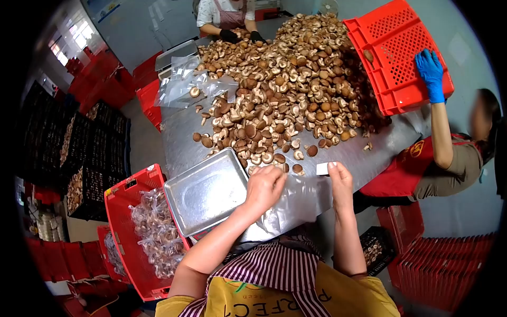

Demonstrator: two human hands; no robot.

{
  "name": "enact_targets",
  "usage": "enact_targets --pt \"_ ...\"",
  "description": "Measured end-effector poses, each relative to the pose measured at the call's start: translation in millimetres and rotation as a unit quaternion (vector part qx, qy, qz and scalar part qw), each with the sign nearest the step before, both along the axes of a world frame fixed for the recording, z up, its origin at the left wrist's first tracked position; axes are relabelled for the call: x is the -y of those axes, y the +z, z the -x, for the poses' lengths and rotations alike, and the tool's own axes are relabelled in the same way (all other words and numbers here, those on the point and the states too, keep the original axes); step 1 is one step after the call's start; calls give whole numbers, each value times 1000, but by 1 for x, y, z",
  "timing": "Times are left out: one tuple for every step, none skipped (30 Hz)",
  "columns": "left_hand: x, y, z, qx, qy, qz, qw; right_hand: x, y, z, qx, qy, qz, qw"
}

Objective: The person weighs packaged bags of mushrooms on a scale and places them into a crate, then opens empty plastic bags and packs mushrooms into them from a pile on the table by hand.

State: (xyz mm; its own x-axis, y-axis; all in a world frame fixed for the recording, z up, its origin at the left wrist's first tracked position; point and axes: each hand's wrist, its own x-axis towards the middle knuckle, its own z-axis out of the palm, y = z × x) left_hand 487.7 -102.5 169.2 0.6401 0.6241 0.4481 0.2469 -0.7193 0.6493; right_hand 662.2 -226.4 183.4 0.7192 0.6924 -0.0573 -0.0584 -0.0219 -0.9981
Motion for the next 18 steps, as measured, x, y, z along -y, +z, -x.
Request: enact_targets --pt "-2 2 0 -3 12 66 998 6 6 4 -2 -7 -1 1000" --pt "-4 0 1 31 24 92 995 15 14 5 5 1 -10 1000" --pt "-5 -3 -3 70 17 120 990 29 20 2 21 -9 -18 1000" --pt "-4 -1 -6 72 11 142 987 40 6 -5 78 -9 -19 997" --pt "-2 -1 -9 69 -4 166 984 50 9 -4 266 -42 -22 963" --pt "1 -9 -14 69 -24 211 975 55 39 -5 415 -2 -43 909" --pt "8 -14 -21 64 -43 252 965 63 45 2 327 -8 -67 943" --pt "18 -19 -29 42 -65 275 958 72 56 7 284 15 1 959" --pt "27 -22 -38 17 -82 293 953 80 63 8 244 37 -35 968" --pt "40 -30 -49 30 -132 312 940 83 60 8 253 30 -83 963" --pt "56 -40 -59 42 -177 332 925 87 64 10 261 23 -101 960" --pt "71 -53 -69 47 -203 317 925 89 63 9 261 9 -106 960" --pt "92 -48 -77 6 -209 402 891 94 61 9 260 -1 -113 959" --pt "109 -50 -85 -21 -233 424 875 97 58 8 271 -12 -107 957" --pt "124 -57 -92 -41 -265 423 866 100 54 8 279 -18 -103 955" --pt "139 -65 -98 -59 -301 404 862 104 50 9 276 -25 -94 956" --pt "152 -73 -106 -76 -337 378 859 109 49 11 268 -30 -84 959" --pt "163 -82 -109 -96 -367 352 856 114 47 12 262 -46 -86 960"
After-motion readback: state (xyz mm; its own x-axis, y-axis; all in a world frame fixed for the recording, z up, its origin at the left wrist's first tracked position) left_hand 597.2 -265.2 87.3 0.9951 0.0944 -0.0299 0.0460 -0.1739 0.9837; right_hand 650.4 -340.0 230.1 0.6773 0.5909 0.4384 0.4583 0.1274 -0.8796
